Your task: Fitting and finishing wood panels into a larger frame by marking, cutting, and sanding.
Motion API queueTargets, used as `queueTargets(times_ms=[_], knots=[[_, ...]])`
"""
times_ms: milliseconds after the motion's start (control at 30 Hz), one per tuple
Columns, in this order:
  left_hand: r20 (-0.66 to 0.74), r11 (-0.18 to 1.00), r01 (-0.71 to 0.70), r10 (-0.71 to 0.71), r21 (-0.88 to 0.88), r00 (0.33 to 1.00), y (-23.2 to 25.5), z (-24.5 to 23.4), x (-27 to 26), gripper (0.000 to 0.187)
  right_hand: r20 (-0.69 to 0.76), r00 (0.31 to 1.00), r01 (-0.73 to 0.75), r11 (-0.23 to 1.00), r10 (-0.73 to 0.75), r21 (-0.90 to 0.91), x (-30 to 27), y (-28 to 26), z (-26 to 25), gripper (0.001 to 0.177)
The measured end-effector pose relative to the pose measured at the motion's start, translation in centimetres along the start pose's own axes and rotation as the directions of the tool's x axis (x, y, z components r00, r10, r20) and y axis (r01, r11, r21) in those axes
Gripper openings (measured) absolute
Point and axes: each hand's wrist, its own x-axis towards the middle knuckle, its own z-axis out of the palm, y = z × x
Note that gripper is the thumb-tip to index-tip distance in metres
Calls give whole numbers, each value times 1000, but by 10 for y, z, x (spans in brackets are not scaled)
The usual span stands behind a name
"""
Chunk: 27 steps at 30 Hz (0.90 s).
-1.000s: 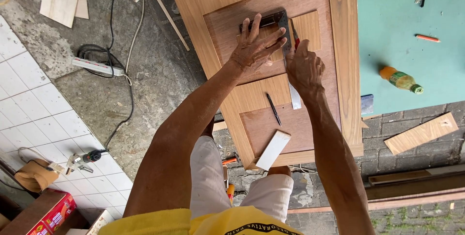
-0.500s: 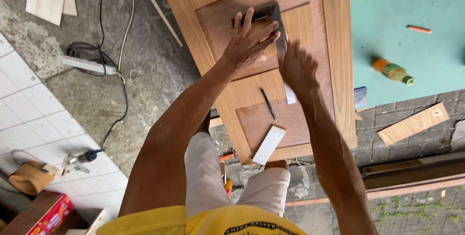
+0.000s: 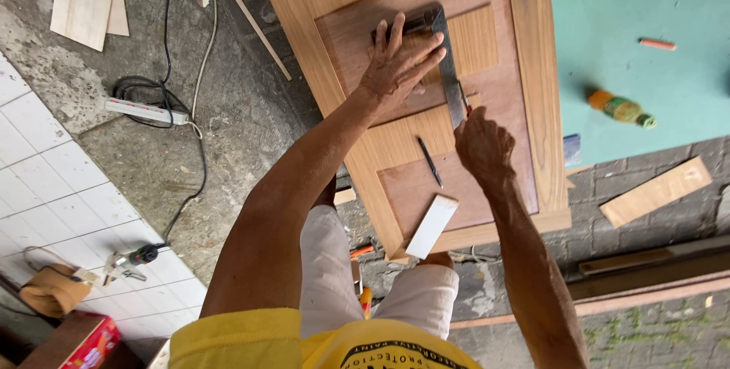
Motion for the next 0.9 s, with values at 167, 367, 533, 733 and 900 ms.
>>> queueTargets(times_ms=[167,367,533,733,900], knots=[[-154,999,-24,20,-27,988,0,7,-2,100,-313,950,122,944,-21,307,-42,-4,1,33],[-20,951,144,-144,273,989,12,-1,-12,128,-475,877,152,894,76,423,-19,1,66,45],[-370,961,273,-237,48,898,19,8,-36,87,-545,832,106,937,100,333,-11,-6,80,22],[-187,877,434,-471,-207,862,26,-11,-47,105,-497,843,67,878,204,474,20,-18,66,47],[-218,910,410,-413,-62,884,21,-2,-48,125,-391,896,-42,914,213,403,42,-25,61,43]])
